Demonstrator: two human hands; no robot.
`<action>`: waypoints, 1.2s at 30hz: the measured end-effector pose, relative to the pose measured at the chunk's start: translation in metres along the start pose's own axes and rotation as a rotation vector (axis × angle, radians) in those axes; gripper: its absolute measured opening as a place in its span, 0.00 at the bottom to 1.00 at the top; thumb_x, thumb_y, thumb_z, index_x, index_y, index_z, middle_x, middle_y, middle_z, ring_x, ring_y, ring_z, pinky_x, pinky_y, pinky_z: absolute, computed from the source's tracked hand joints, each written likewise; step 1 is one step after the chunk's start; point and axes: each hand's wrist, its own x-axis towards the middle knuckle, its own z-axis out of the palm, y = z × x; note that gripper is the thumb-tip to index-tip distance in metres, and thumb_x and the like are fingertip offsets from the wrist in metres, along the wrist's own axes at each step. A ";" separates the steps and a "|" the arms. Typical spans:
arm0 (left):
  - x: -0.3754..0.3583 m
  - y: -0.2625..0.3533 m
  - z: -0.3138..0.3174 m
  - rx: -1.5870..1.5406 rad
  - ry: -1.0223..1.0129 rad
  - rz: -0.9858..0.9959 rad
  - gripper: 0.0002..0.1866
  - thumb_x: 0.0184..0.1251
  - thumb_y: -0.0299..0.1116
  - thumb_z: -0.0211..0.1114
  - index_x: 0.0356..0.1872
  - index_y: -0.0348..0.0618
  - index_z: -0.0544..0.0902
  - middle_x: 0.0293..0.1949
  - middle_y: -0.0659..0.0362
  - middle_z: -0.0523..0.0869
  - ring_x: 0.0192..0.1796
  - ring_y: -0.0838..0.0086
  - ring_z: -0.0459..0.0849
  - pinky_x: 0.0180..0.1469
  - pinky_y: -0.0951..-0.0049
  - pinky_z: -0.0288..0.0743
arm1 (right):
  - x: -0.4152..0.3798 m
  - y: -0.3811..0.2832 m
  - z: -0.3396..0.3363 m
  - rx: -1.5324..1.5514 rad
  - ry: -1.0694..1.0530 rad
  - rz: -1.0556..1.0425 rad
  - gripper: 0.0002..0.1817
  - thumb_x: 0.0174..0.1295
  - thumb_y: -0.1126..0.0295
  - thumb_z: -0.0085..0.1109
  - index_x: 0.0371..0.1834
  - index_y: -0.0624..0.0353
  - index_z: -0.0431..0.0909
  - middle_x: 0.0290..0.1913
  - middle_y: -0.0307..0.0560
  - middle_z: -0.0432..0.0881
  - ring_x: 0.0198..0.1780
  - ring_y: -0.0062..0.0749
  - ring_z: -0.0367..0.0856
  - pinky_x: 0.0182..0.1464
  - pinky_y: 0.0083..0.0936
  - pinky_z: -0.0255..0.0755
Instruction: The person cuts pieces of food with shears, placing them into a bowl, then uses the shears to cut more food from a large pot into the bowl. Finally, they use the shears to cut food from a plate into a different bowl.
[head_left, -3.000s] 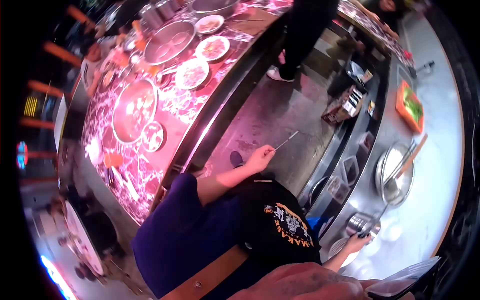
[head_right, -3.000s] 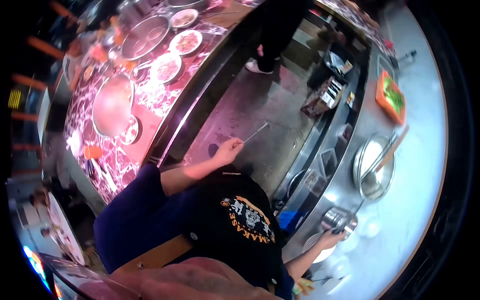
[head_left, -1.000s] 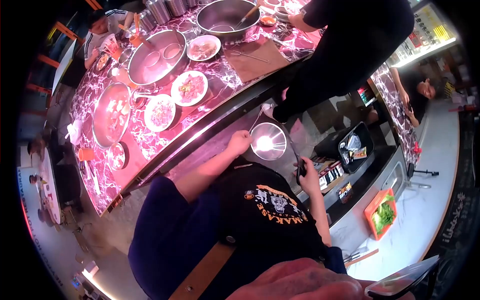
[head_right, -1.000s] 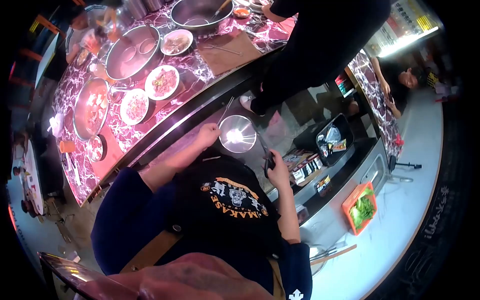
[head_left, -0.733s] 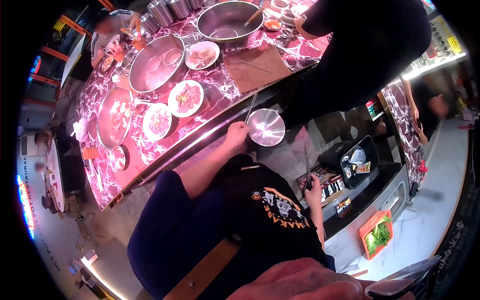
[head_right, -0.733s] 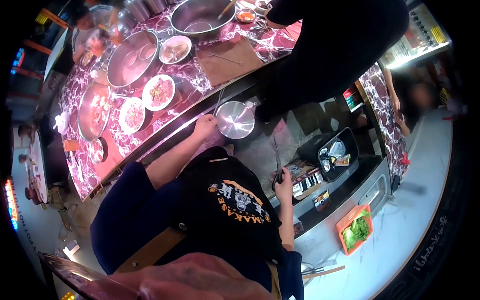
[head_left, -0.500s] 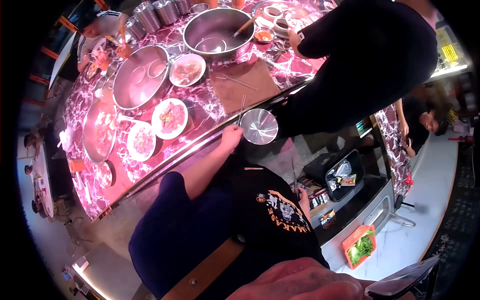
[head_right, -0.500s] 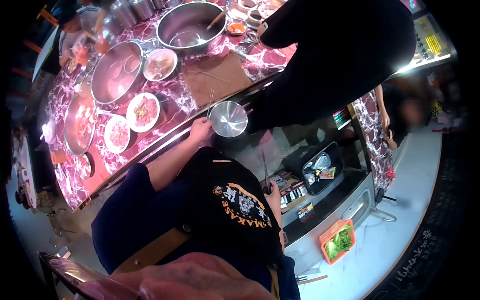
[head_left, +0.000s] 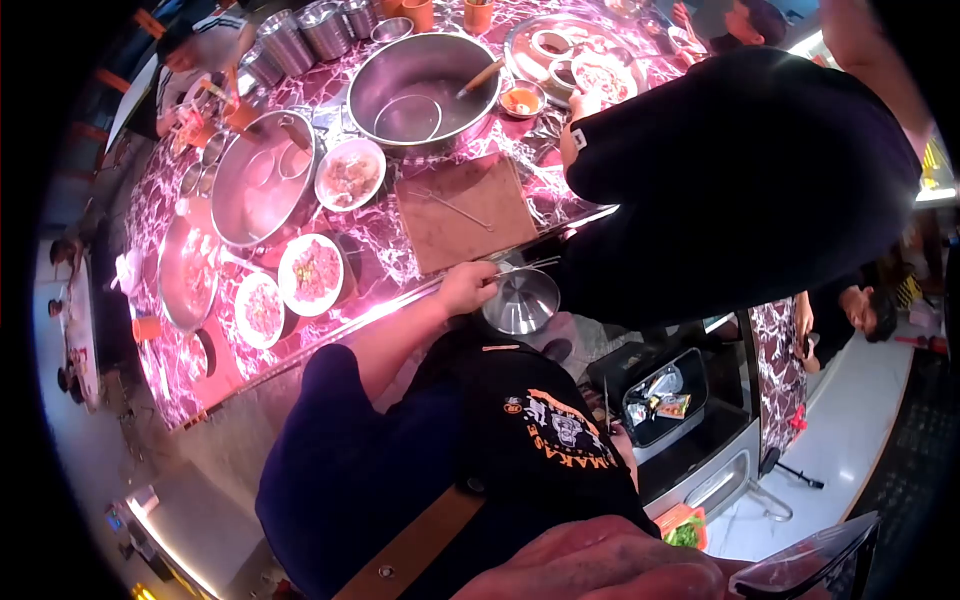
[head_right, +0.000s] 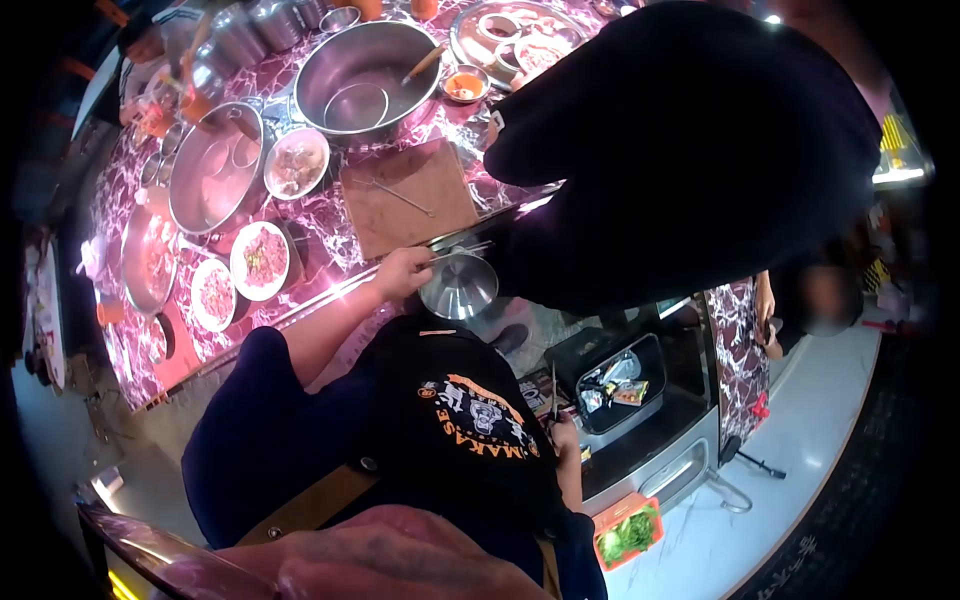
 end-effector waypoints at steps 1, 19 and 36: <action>-0.004 0.002 0.003 -0.032 0.065 -0.003 0.13 0.58 0.31 0.64 0.45 0.41 0.86 0.30 0.49 0.85 0.33 0.58 0.85 0.38 0.61 0.78 | 0.010 -0.013 -0.012 -0.043 -0.044 0.005 0.23 0.61 0.74 0.59 0.61 0.67 0.76 0.48 0.55 0.87 0.47 0.40 0.86 0.50 0.33 0.77; -0.147 0.081 0.181 -0.287 0.795 -0.644 0.11 0.61 0.34 0.66 0.25 0.37 0.81 0.20 0.60 0.80 0.25 0.79 0.76 0.29 0.71 0.70 | 0.200 -0.097 -0.143 -0.803 -0.588 -0.230 0.12 0.62 0.69 0.56 0.22 0.58 0.81 0.19 0.45 0.76 0.18 0.32 0.72 0.21 0.33 0.62; -0.290 0.035 0.234 -0.504 1.060 -0.827 0.12 0.62 0.33 0.67 0.22 0.37 0.80 0.18 0.62 0.78 0.24 0.79 0.73 0.28 0.69 0.69 | 0.087 -0.074 -0.068 -0.516 -0.096 -0.277 0.15 0.62 0.71 0.56 0.48 0.67 0.84 0.43 0.57 0.87 0.39 0.46 0.89 0.35 0.38 0.84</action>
